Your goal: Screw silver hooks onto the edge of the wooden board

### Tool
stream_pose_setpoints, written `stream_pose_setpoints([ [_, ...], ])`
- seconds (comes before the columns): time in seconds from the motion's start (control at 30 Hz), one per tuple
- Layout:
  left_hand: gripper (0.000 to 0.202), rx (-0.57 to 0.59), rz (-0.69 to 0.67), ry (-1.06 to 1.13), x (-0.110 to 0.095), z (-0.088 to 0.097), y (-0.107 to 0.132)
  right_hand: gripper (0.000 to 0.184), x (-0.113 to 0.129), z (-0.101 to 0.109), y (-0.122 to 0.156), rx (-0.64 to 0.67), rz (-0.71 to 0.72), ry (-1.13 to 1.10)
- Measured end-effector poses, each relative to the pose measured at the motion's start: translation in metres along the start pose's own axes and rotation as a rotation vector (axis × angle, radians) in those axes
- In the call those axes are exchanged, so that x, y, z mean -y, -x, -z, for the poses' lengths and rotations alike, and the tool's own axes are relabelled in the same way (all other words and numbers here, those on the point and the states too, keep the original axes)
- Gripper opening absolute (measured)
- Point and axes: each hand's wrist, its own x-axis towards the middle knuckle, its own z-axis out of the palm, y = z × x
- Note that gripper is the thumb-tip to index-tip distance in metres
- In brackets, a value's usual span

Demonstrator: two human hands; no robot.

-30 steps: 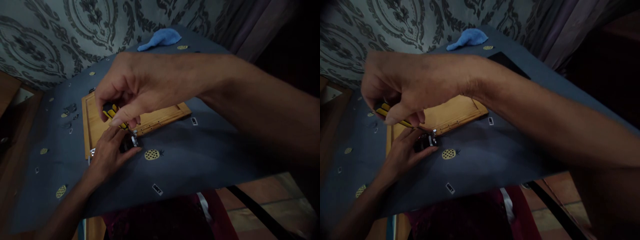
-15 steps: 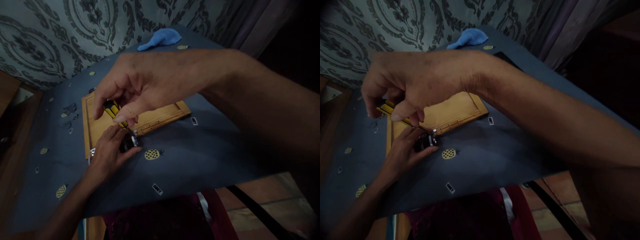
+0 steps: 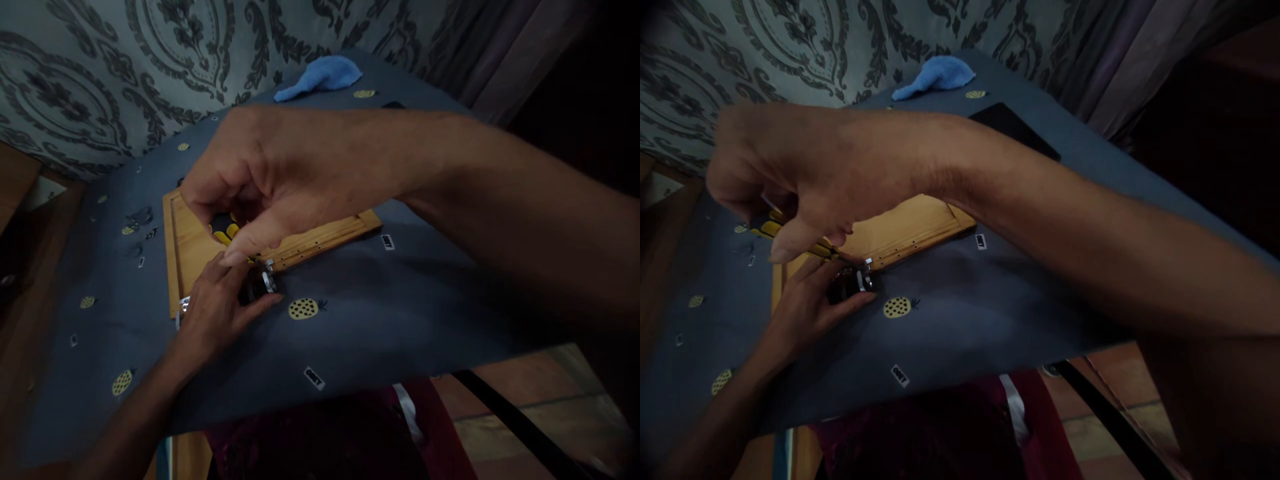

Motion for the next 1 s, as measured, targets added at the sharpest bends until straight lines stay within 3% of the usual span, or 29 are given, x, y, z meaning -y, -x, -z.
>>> stream_pose_setpoints([
  [0.23, 0.053, 0.002, -0.019, -0.024, -0.002, 0.0, 0.0, 0.028, 0.008, -0.006, -0.005, 0.007, -0.13, -0.069],
  [0.5, 0.047, 0.006, -0.045, 0.011, -0.005, 0.004, -0.003, 0.002, 0.002, -0.013, 0.0, -0.093, -0.131, -0.151],
  [0.57, 0.047, 0.001, -0.055, 0.027, -0.006, 0.005, -0.004, 0.012, 0.002, -0.015, 0.008, -0.124, -0.15, -0.201],
  [0.7, 0.046, 0.011, -0.058, 0.047, -0.006, 0.005, -0.003, 0.021, 0.0, -0.028, 0.027, -0.262, -0.113, -0.311],
  [0.8, 0.045, 0.029, -0.043, 0.053, -0.006, 0.004, -0.002, 0.024, -0.002, -0.041, 0.036, -0.363, -0.165, -0.299],
  [1.0, 0.044, 0.014, -0.033, 0.056, -0.006, 0.005, -0.002, 0.015, 0.002, -0.053, 0.037, -0.48, -0.204, -0.229],
])
